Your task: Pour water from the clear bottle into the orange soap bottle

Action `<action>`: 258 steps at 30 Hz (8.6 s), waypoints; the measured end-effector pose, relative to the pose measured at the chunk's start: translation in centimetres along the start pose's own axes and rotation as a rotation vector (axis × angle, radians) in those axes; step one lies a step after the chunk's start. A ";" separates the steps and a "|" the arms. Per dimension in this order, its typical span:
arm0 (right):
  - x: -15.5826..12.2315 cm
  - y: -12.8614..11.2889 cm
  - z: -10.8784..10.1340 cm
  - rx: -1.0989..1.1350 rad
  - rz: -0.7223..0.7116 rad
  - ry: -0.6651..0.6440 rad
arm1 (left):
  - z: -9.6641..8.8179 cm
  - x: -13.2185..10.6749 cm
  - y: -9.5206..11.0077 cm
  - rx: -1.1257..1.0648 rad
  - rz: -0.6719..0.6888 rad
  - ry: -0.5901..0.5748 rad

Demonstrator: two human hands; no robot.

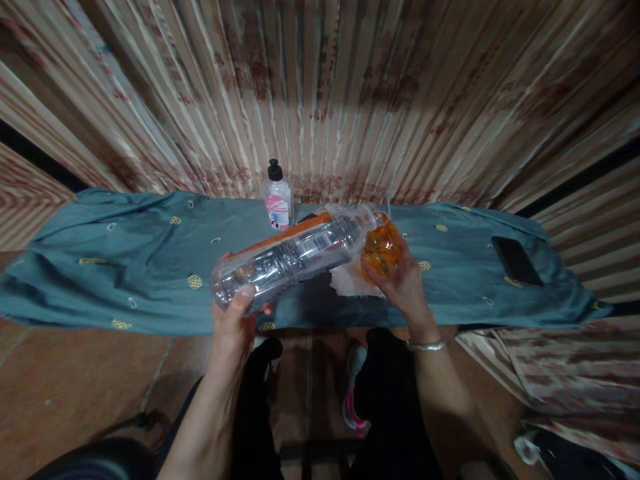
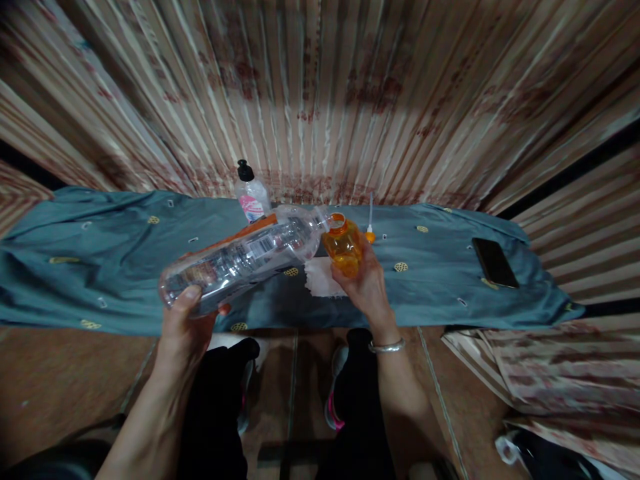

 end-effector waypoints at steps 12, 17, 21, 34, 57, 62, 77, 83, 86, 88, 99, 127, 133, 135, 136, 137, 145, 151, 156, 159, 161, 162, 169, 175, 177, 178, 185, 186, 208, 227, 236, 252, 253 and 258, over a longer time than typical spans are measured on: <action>0.1 0.1 0.0 0.001 -0.017 0.026 | 0.1 0.0 0.0 -0.029 0.005 0.009; 0.0 0.3 0.2 0.008 -0.010 0.029 | 0.1 0.0 0.0 -0.018 0.004 -0.001; 0.0 0.1 0.0 -0.004 -0.012 0.040 | 0.1 -0.1 0.1 -0.004 0.014 -0.012; 0.0 0.0 0.1 0.011 -0.011 0.020 | 0.4 -0.2 0.3 0.040 0.012 -0.019; -0.2 -0.1 0.1 -0.017 -0.018 0.057 | 0.5 -0.3 0.6 0.050 0.006 -0.014; -0.2 -0.1 0.2 -0.007 0.000 0.047 | 0.7 -0.3 0.7 0.043 -0.008 -0.006; 0.0 -0.2 -0.1 -0.027 -0.041 0.085 | 0.9 -0.4 0.9 0.067 0.024 -0.034; -0.1 0.3 0.1 -0.015 0.005 0.044 | 0.5 -0.3 0.8 0.054 0.020 -0.012; -0.1 0.1 0.0 -0.018 0.003 0.047 | 0.5 -0.3 0.9 0.052 0.032 -0.014; -0.1 -0.1 0.0 -0.022 -0.006 0.052 | 0.5 -0.3 0.9 0.052 0.028 -0.018; -0.3 0.1 0.1 -0.041 -0.051 0.091 | 0.3 -0.3 0.6 0.043 -0.008 0.015; -0.3 0.4 0.5 0.055 0.037 0.084 | -0.1 0.2 -1.1 -0.038 -0.066 0.008; -0.2 0.5 0.2 0.027 0.014 0.094 | 0.6 -0.1 -1.6 -0.042 -0.141 0.031; -0.3 0.5 0.2 0.023 -0.001 0.089 | 0.8 -0.2 -1.7 -0.044 -0.151 0.036; -0.3 0.5 0.2 0.020 -0.007 0.089 | 0.8 -0.2 -1.8 -0.047 -0.154 0.039; -0.3 0.5 0.1 0.015 -0.011 0.090 | 0.9 -0.2 -1.9 -0.050 -0.155 0.041; -0.4 0.6 -0.5 0.010 0.006 0.070 | 1.3 0.0 -2.1 -0.082 -0.178 0.057; -0.5 1.5 -0.4 0.029 0.128 0.046 | 0.9 0.5 -2.7 -0.049 -0.201 0.044; -0.1 0.9 -0.2 0.051 0.047 0.052 | 0.8 1.1 -2.8 -0.024 -0.205 0.016; 0.1 0.5 0.0 0.041 0.022 0.047 | 0.9 1.5 -2.7 -0.028 -0.213 0.021; 0.2 0.4 0.2 0.047 0.048 0.044 | 1.0 1.8 -2.7 -0.031 -0.217 0.016; 0.2 0.4 0.3 0.055 0.067 0.038 | 1.1 2.0 -2.6 -0.030 -0.216 0.007; 0.5 0.6 1.1 0.109 0.082 -0.002 | 1.3 2.8 -2.6 -0.005 -0.205 0.010; 0.3 0.6 1.3 0.082 0.050 0.024 | 1.2 3.3 -2.4 0.002 -0.184 0.005; 0.4 0.4 1.0 0.071 0.037 0.010 | 1.2 3.4 -2.2 0.013 -0.187 0.002; 0.5 0.2 0.8 0.064 0.026 0.001 | 1.2 3.4 -2.1 0.018 -0.189 0.001; 2.9 -0.4 -0.5 -0.020 0.019 -0.074 | 1.7 3.2 -2.0 0.005 -0.190 -0.022; 3.2 -0.6 -0.6 -0.010 0.009 -0.075 | 1.8 3.1 -2.1 0.004 -0.194 -0.024; 3.4 -2.0 0.2 -0.027 0.000 -0.025 | 2.1 4.7 -1.9 0.010 -0.221 -0.030; 1.9 -0.8 0.7 0.005 -0.006 -0.050 | 0.4 3.0 -1.9 0.053 -0.255 -0.041; 1.6 -1.1 0.4 -0.007 0.002 -0.065 | 0.2 2.8 -2.0 0.022 -0.197 -0.026; 1.4 -0.4 0.2 0.017 0.040 -0.086 | 0.9 2.1 -1.4 -0.008 -0.111 0.016; 1.4 -0.3 0.3 0.029 0.041 -0.088 | 0.8 2.1 -1.4 -0.008 -0.107 0.019; 1.2 0.2 0.7 0.083 0.064 -0.098 | 0.9 2.2 -1.7 -0.007 -0.088 0.002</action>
Point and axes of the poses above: each hand's wrist, its own x-axis towards the middle knuckle, its own z-axis out of the palm, y = z × x, the point moved 5 cm from there along x, towards the middle knuckle, and after that the axes turned 8 degrees about y, right-handed, at the moved point
